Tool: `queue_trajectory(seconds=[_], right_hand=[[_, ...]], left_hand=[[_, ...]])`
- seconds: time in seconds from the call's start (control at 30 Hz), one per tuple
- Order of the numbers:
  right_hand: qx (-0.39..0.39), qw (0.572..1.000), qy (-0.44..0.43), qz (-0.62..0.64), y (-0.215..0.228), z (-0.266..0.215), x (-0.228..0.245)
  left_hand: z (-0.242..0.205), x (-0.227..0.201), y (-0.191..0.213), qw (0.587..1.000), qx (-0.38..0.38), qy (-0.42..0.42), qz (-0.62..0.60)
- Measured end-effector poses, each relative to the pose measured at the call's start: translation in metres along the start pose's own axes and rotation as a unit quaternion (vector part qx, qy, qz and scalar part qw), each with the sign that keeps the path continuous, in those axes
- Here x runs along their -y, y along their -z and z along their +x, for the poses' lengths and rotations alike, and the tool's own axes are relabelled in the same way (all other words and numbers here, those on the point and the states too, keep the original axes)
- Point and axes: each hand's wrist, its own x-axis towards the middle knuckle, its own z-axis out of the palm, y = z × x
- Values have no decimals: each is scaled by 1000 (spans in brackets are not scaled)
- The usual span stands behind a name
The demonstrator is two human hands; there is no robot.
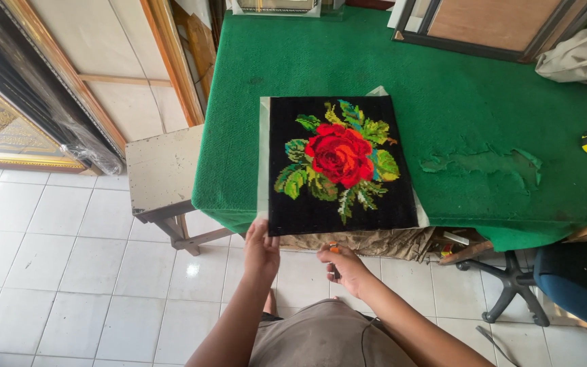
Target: Trimming the excess white borders of a floral artwork using a utility knife on a workshop table.
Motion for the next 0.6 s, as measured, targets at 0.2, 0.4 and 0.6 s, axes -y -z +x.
queue_trajectory(seconds=[0.2, 0.4, 0.6], right_hand=[[32, 994, 87, -57, -9, -34, 26], [-37, 971, 235, -4, 4, -19, 43], [-102, 965, 234, 51, 13, -29, 57]], left_hand=[[-4, 0, 9, 989, -105, 27, 98], [5, 64, 37, 931, 18, 233, 281], [-22, 42, -20, 956, 69, 136, 249]])
